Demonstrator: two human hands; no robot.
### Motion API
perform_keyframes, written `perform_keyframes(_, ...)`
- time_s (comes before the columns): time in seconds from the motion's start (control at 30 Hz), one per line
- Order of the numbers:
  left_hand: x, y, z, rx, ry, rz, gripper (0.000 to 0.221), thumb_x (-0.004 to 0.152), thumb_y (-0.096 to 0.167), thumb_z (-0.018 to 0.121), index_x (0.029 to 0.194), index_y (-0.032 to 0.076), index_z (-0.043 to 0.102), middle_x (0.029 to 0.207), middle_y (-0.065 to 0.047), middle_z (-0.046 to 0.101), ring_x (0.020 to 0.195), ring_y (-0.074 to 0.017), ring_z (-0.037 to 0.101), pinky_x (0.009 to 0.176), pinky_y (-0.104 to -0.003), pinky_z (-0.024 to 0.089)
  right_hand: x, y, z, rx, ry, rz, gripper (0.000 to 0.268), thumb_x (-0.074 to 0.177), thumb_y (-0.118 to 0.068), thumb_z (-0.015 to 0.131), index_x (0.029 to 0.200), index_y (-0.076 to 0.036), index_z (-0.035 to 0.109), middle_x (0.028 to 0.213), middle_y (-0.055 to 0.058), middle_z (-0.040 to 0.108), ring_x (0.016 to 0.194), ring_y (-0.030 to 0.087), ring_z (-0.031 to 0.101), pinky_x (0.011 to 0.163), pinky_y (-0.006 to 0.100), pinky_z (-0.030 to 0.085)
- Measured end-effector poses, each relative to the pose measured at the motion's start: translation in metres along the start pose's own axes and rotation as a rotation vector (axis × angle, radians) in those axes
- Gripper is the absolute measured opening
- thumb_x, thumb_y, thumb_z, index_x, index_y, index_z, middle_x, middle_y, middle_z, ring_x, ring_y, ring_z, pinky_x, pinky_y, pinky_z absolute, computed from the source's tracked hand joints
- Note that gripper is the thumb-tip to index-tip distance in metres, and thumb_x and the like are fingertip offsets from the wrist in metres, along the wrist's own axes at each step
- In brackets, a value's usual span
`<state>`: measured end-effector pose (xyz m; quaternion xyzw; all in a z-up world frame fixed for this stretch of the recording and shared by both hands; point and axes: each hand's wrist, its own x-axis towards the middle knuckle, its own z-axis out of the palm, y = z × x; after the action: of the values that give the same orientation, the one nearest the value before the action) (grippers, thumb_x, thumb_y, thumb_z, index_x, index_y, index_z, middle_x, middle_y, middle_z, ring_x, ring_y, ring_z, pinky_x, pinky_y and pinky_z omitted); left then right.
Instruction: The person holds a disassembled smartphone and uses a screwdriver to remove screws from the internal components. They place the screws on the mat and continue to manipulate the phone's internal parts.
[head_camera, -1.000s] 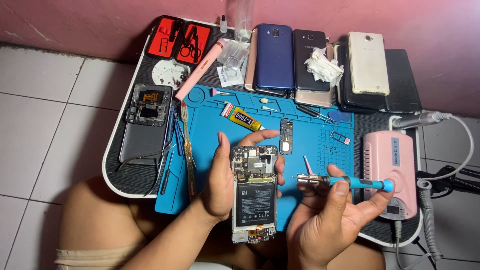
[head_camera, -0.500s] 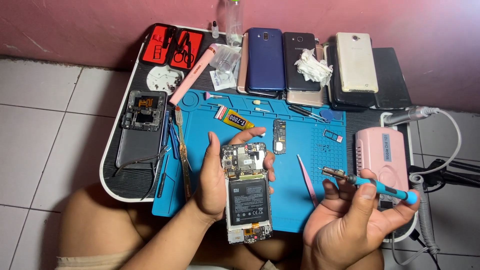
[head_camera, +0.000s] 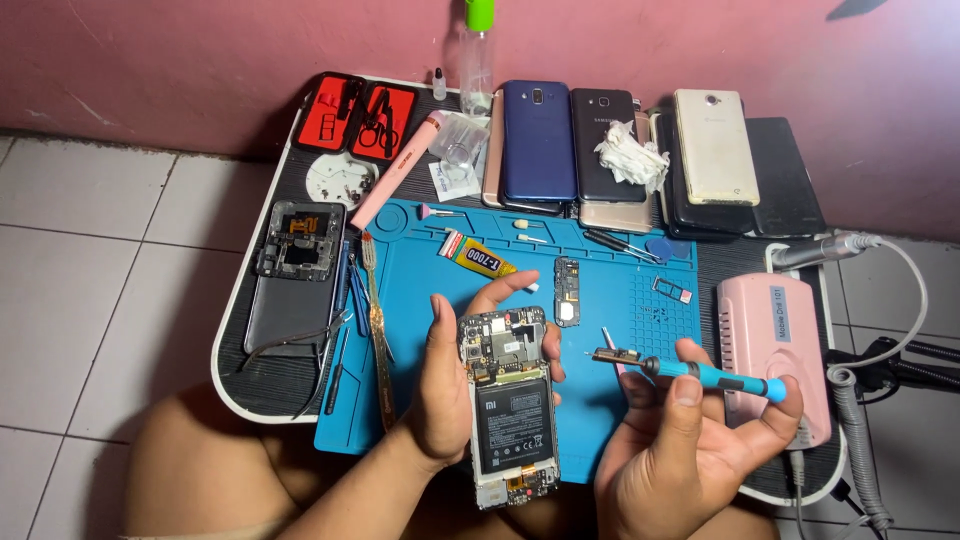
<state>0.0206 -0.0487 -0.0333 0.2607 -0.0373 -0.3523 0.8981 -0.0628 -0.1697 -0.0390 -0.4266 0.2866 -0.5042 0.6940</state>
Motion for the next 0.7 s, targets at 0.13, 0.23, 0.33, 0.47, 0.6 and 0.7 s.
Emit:
perform_keyframes(0.13, 0.001, 0.002, -0.002, -0.018, 0.001, -0.019, 0.092, 0.089, 0.074, 0.032, 0.154, 0.01, 0.04, 0.098, -0.021, 0.064, 0.083, -0.0271, 0.068, 0.069, -0.04, 0.061, -0.007, -0.004, 0.009, -0.083, -0.042, -0.079, 0.066, 0.102, -0.008, 0.062, 0.155, -0.026, 0.028, 0.129, 0.025, 0.063, 0.104, 0.027, 0.067, 0.071, 0.036, 0.064)
perform_keyframes(0.23, 0.002, 0.002, -0.004, -0.098, -0.017, -0.028, 0.092, 0.09, 0.074, 0.032, 0.155, 0.01, 0.039, 0.099, -0.022, 0.064, 0.084, -0.0284, 0.068, 0.07, -0.041, 0.061, -0.012, -0.014, 0.019, -0.222, -0.091, -0.118, 0.067, 0.102, -0.009, 0.057, 0.155, -0.028, 0.021, 0.128, 0.028, 0.064, 0.083, 0.033, 0.065, 0.065, 0.047, 0.065)
perform_keyframes(0.33, 0.004, 0.002, -0.005, -0.167, 0.006, -0.038, 0.094, 0.088, 0.076, 0.034, 0.156, 0.01, 0.04, 0.099, -0.024, 0.063, 0.083, -0.03, 0.068, 0.069, -0.042, 0.06, -0.008, -0.019, 0.026, -0.239, -0.164, -0.149, 0.07, 0.107, -0.003, 0.054, 0.157, -0.033, 0.016, 0.138, 0.029, 0.063, 0.079, 0.029, 0.064, 0.067, 0.05, 0.068)
perform_keyframes(0.47, 0.003, 0.003, -0.005, -0.172, -0.002, -0.012, 0.095, 0.089, 0.077, 0.03, 0.157, 0.011, 0.039, 0.1, -0.024, 0.063, 0.083, -0.0308, 0.068, 0.069, -0.042, 0.061, 0.011, -0.015, 0.036, -0.277, -0.219, -0.264, 0.076, 0.109, -0.005, 0.058, 0.165, -0.027, 0.012, 0.142, 0.031, 0.067, 0.105, 0.033, 0.072, 0.082, 0.044, 0.069)
perform_keyframes(0.6, 0.001, 0.004, -0.003, -0.133, -0.041, -0.01, 0.096, 0.088, 0.076, 0.029, 0.159, 0.011, 0.035, 0.101, -0.023, 0.062, 0.084, -0.0285, 0.067, 0.071, -0.04, 0.061, 0.02, -0.006, 0.04, -0.24, -0.173, -0.318, 0.071, 0.11, -0.014, 0.061, 0.163, -0.027, 0.016, 0.151, 0.027, 0.061, 0.11, 0.03, 0.07, 0.072, 0.046, 0.072)
perform_keyframes(0.7, 0.0, 0.003, -0.003, -0.082, -0.055, -0.014, 0.091, 0.09, 0.071, 0.034, 0.159, 0.011, 0.035, 0.102, -0.022, 0.062, 0.085, -0.0276, 0.068, 0.072, -0.038, 0.06, 0.018, 0.007, 0.032, -0.164, -0.039, -0.246, 0.08, 0.103, -0.017, 0.066, 0.164, -0.027, 0.016, 0.14, 0.023, 0.071, 0.104, 0.031, 0.077, 0.065, 0.044, 0.071)
